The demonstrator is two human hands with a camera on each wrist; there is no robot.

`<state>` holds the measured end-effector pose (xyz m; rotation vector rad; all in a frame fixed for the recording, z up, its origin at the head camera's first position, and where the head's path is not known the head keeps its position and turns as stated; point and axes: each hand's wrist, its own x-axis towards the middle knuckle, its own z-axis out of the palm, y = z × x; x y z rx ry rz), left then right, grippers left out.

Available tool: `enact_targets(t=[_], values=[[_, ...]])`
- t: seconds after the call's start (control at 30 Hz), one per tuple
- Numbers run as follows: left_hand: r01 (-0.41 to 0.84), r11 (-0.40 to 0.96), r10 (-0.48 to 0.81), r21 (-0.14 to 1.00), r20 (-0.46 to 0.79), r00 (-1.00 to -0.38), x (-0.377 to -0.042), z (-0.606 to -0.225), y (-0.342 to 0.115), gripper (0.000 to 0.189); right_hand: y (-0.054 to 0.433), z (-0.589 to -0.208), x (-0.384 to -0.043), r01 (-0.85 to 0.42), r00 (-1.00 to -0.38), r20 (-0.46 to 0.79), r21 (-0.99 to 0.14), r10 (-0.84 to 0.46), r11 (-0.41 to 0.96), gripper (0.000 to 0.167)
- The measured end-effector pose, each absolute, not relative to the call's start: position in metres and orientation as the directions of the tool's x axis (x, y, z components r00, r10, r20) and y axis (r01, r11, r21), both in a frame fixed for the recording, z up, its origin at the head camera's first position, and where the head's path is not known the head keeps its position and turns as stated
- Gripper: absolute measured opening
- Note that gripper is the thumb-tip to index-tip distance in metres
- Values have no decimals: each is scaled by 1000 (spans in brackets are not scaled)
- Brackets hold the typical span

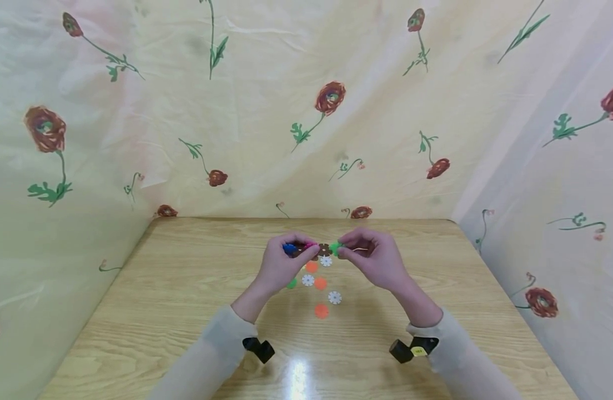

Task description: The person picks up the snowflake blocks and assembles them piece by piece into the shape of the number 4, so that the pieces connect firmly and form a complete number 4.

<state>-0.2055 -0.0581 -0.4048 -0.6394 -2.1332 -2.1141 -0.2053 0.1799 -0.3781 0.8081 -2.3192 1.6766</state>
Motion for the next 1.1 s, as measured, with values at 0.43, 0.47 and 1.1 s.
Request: enact_targets(t=[0.43,0.47,1.1], values=[[325,-110,226,939,342,-912,-203,-401,-58,11,178,-375,-204,-515,-832,446,-842,-330,160,12],[324,-112,225,940,341,-913,-203,-401,-58,11,178,-375,-203,-515,-832,447,-843,-330,157,12],[298,-169,235,939,333,-913,-203,-398,-58,12,179,-376,-204,-496,-826,447,-866,-344,66,12]])
